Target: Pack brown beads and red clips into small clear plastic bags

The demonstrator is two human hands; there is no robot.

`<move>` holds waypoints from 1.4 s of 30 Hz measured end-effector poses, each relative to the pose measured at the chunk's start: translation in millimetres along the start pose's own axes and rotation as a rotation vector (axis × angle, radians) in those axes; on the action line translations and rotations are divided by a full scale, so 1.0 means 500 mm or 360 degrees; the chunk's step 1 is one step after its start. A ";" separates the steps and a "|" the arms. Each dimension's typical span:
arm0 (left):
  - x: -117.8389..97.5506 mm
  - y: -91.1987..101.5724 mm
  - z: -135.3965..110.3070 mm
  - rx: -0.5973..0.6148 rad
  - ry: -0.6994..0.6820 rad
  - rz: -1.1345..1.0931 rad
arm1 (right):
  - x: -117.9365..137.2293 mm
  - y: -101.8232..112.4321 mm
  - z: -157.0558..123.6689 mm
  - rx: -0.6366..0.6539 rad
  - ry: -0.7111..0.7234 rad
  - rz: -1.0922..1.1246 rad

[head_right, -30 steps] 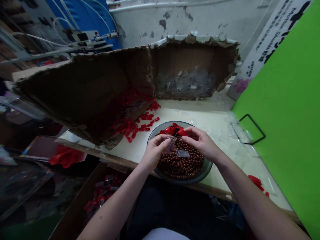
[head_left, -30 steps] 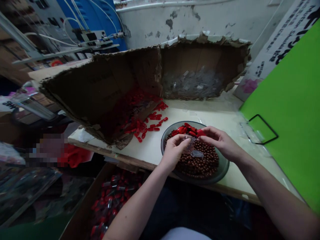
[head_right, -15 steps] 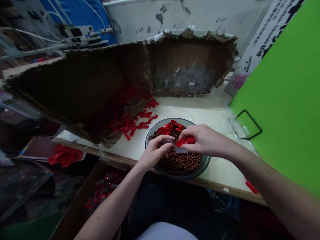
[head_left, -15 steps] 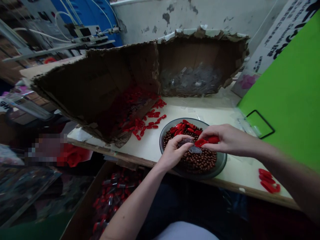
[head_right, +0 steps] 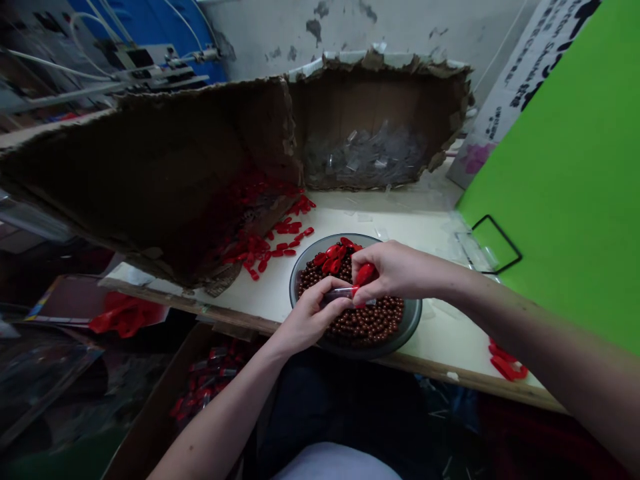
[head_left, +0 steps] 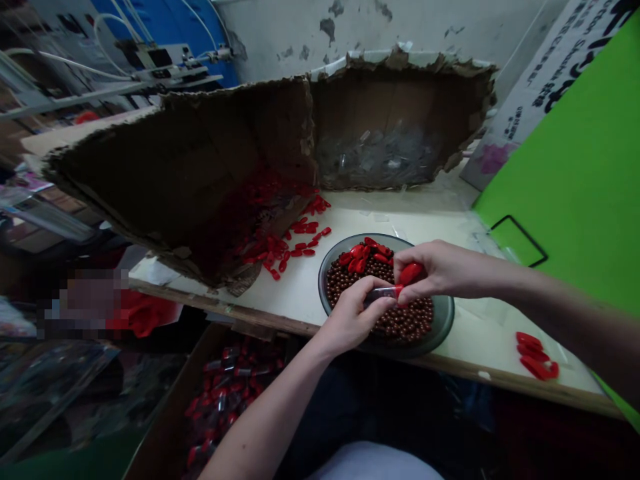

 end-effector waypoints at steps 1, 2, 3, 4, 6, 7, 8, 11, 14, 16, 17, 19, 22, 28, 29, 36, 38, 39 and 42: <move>-0.002 0.002 -0.001 0.0013 -0.0006 0.0035 | -0.001 0.000 0.001 0.0006 -0.0006 0.0014; -0.004 0.003 -0.002 0.0020 -0.0009 0.0062 | -0.001 -0.002 0.001 0.0010 -0.0006 0.0030; -0.005 0.004 -0.003 0.0017 -0.0011 0.0080 | 0.000 -0.004 0.001 0.0005 -0.0002 0.0046; -0.005 0.004 -0.003 0.0006 -0.0010 0.0086 | 0.000 -0.007 0.001 -0.0011 0.0004 0.0067; -0.004 0.000 -0.002 -0.0040 -0.0008 0.0063 | 0.000 -0.015 0.001 -0.0077 0.0007 0.0124; -0.003 -0.002 -0.002 -0.0073 -0.0005 0.0035 | -0.001 -0.019 0.001 -0.0121 0.0006 0.0157; -0.001 -0.006 -0.001 -0.0112 -0.0001 0.0000 | -0.002 -0.023 0.000 -0.0163 0.0004 0.0193; 0.008 -0.019 0.005 -0.0197 0.0064 -0.0150 | -0.007 -0.032 0.000 -0.0230 -0.0013 0.0304; 0.025 -0.032 0.014 -0.0149 0.0230 -0.0443 | -0.012 -0.029 0.002 -0.0213 -0.0023 0.0439; 0.036 -0.035 0.019 -0.0124 0.0319 -0.0674 | -0.017 -0.023 0.006 -0.0169 -0.0033 0.0543; 0.040 -0.035 0.020 -0.0123 0.0351 -0.0769 | -0.021 -0.019 0.008 -0.0146 -0.0048 0.0590; 0.044 -0.033 0.020 -0.0122 0.0412 -0.0898 | -0.030 -0.013 0.013 -0.0133 -0.0076 0.0661; 0.043 -0.031 0.016 -0.0113 0.0491 -0.0998 | -0.043 -0.013 0.019 -0.0182 -0.0095 0.0718; 0.045 -0.043 0.015 -0.0170 0.0497 -0.1030 | -0.033 -0.030 0.008 -0.0161 -0.0032 0.0837; 0.046 -0.045 0.016 -0.0175 0.0490 -0.1018 | -0.031 -0.032 0.005 -0.0152 -0.0021 0.0840; 0.040 -0.044 0.008 -0.0171 0.0422 -0.0805 | -0.052 -0.046 0.001 -0.0248 0.0073 0.0911; 0.035 -0.043 0.003 -0.0159 0.0398 -0.0701 | -0.058 -0.054 0.002 -0.0281 0.0092 0.0942; 0.032 -0.043 0.002 -0.0156 0.0388 -0.0660 | -0.060 -0.058 0.001 -0.0311 0.0098 0.0946; 0.026 -0.043 0.000 -0.0173 0.0362 -0.0589 | -0.057 -0.065 -0.004 -0.0409 0.0131 0.0904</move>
Point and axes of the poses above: each hand's wrist, its own z-axis towards the middle knuckle, its own y-axis out of the back of the hand, x = y × z, the point moved 1 cm from there along z, towards the middle knuckle, and after that the axes turned 15 degrees about z, right-handed, at the moved point
